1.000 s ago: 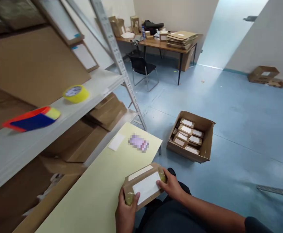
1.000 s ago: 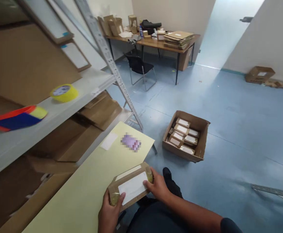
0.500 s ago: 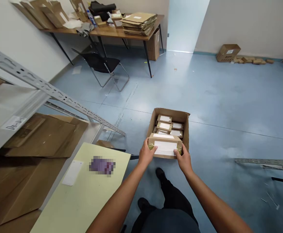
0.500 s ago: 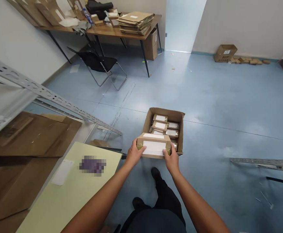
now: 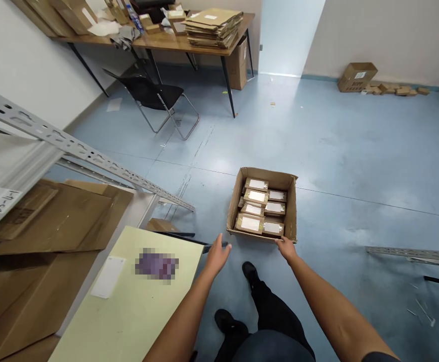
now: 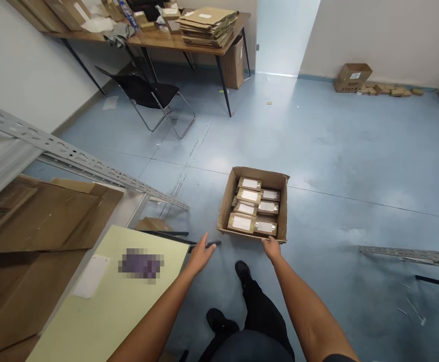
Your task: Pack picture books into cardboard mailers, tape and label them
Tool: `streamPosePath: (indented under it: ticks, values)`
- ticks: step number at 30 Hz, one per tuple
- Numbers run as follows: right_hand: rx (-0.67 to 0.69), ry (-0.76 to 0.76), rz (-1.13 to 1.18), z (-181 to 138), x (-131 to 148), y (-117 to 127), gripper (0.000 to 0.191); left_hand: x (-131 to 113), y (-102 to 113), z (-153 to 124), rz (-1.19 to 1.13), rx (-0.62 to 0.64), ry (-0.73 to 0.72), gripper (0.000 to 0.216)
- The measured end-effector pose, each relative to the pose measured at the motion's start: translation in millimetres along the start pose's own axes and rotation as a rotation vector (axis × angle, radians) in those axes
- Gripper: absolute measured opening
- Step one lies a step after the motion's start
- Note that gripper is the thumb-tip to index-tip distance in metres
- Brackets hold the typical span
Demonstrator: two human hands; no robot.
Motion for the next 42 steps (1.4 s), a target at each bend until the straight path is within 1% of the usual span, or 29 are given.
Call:
streamPosePath:
  ticks: [2, 4, 7, 9, 10, 11, 13, 16, 19, 22, 25, 27, 30, 33, 35, 37, 40, 42]
  values:
    - [0.08, -0.077, 0.023, -7, -31, -7, 0.049, 35, -16, -46, -0.046, 0.056, 0.066, 0.056]
    - [0.138, -0.128, 0.042, -19, -55, -12, 0.048, 72, -37, -99, -0.093, 0.106, 0.142, 0.059]
    - [0.194, -0.163, 0.056, -36, -75, -24, 0.045, 119, -74, -179, -0.191, 0.163, 0.231, 0.057]
    - [0.224, -0.155, 0.053, -44, -78, -34, 0.041, 143, -94, -226, -0.242, 0.174, 0.309, 0.053]
    - [0.237, -0.141, 0.048, -47, -75, -40, 0.04, 150, -101, -245, -0.268, 0.173, 0.325, 0.051]
    - [0.249, -0.121, 0.043, -49, -71, -46, 0.039, 155, -106, -261, -0.299, 0.171, 0.342, 0.05]
    - [0.269, -0.069, 0.029, -53, -56, -57, 0.038, 161, -111, -284, -0.349, 0.147, 0.361, 0.047]
    - [0.287, 0.029, 0.018, -58, -26, -72, 0.037, 164, -101, -298, -0.368, 0.058, 0.398, 0.045]
    - [0.304, 0.115, 0.025, -67, 5, -86, 0.034, 165, -82, -303, -0.353, -0.054, 0.409, 0.05]
    - [0.331, 0.164, 0.032, -82, 26, -99, 0.034, 167, -65, -311, -0.351, -0.138, 0.401, 0.055]
    - [0.375, 0.185, 0.035, -103, 36, -113, 0.033, 175, -53, -330, -0.353, -0.205, 0.423, 0.056]
    - [0.422, 0.195, 0.034, -120, 40, -124, 0.033, 182, -46, -346, -0.352, -0.255, 0.462, 0.055]
    - [0.503, 0.219, 0.03, -150, 46, -141, 0.034, 192, -37, -371, -0.34, -0.335, 0.53, 0.055]
    - [0.572, 0.25, 0.027, -182, 55, -157, 0.038, 197, -28, -387, -0.345, -0.418, 0.557, 0.053]
    - [0.617, 0.258, 0.044, -203, 60, -167, 0.042, 199, -23, -390, -0.374, -0.456, 0.557, 0.05]
    - [0.664, 0.263, 0.074, -223, 66, -175, 0.048, 199, -21, -387, -0.404, -0.474, 0.552, 0.049]
    - [0.713, 0.269, 0.094, -250, 71, -185, 0.055, 192, -17, -372, -0.416, -0.472, 0.518, 0.049]
    - [0.733, 0.271, 0.085, -266, 71, -191, 0.056, 185, -12, -361, -0.392, -0.464, 0.48, 0.049]
Point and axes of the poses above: each hand's wrist, its own z-axis towards the middle knuckle, its own y-axis out of the back of the hand, x = y × z, the point moved 10 cm from there along z, towards the middle knuckle, and after that the axes turned 13 degrees about -y, right-handed, at the moved point
